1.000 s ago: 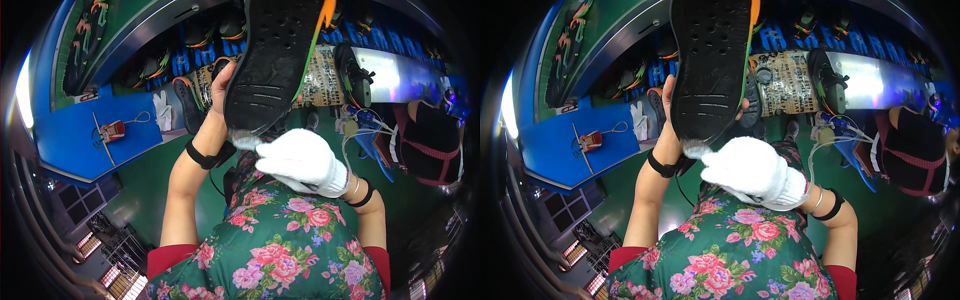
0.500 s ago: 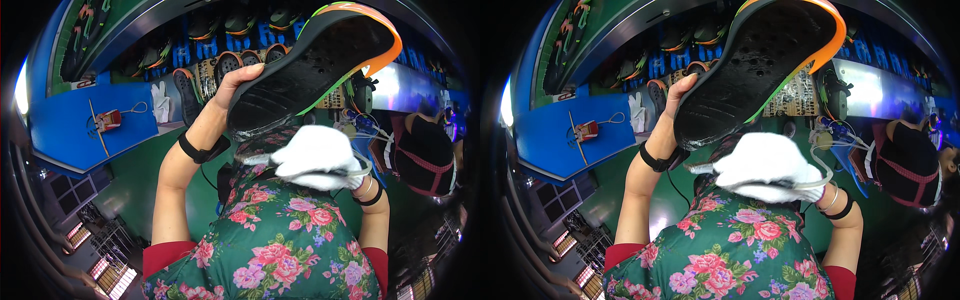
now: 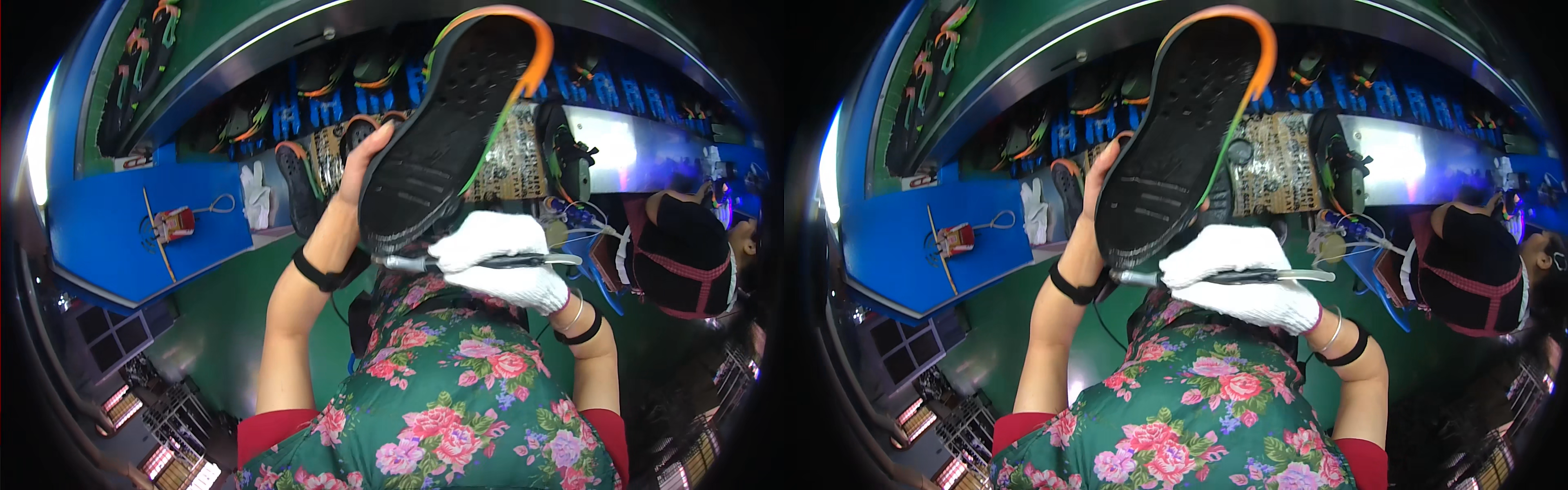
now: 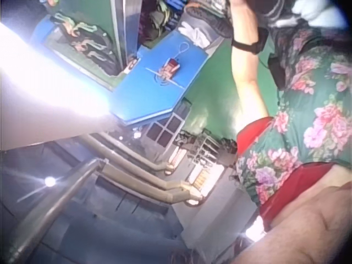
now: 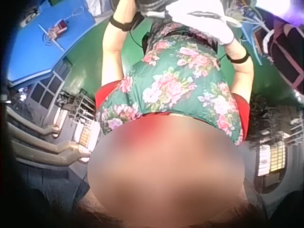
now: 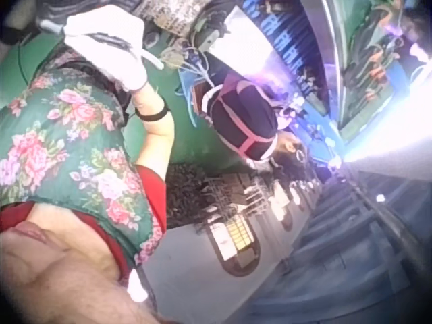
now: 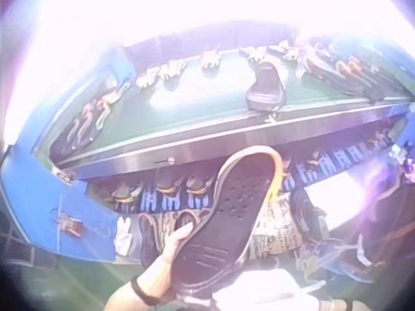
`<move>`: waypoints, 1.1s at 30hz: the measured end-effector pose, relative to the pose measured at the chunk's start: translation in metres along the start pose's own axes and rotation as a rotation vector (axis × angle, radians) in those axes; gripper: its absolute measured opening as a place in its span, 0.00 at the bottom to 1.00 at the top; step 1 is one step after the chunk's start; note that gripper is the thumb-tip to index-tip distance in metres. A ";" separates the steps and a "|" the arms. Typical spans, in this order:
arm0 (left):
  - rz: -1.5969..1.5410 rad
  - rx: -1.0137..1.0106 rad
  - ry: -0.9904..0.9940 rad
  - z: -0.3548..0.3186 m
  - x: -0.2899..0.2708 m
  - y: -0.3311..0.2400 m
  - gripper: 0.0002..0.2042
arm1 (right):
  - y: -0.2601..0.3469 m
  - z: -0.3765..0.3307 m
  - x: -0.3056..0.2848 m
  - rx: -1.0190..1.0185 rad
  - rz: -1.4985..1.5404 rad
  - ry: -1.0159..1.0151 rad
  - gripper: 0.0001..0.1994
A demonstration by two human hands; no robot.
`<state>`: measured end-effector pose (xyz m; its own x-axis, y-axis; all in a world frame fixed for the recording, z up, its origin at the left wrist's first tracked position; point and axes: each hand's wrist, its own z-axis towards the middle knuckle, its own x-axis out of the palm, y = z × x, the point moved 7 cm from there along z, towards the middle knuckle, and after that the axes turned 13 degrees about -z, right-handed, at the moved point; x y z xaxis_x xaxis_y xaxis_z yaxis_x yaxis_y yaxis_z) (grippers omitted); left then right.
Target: Applying adhesive or glue to shoe soles using a brush at a manufacturing workstation.
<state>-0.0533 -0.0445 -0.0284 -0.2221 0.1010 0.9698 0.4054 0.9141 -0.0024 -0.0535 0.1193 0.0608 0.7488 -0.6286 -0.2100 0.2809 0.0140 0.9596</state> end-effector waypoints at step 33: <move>-0.467 0.810 0.302 -0.015 0.112 -0.285 0.58 | -0.059 -0.004 -0.038 0.297 0.300 -0.460 0.11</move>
<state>-0.1808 -0.2998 0.0847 0.0760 -0.3404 0.9372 -0.4214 0.8409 0.3396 -0.0958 0.1455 0.0108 0.4153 -0.9023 0.1156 -0.1305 0.0667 0.9892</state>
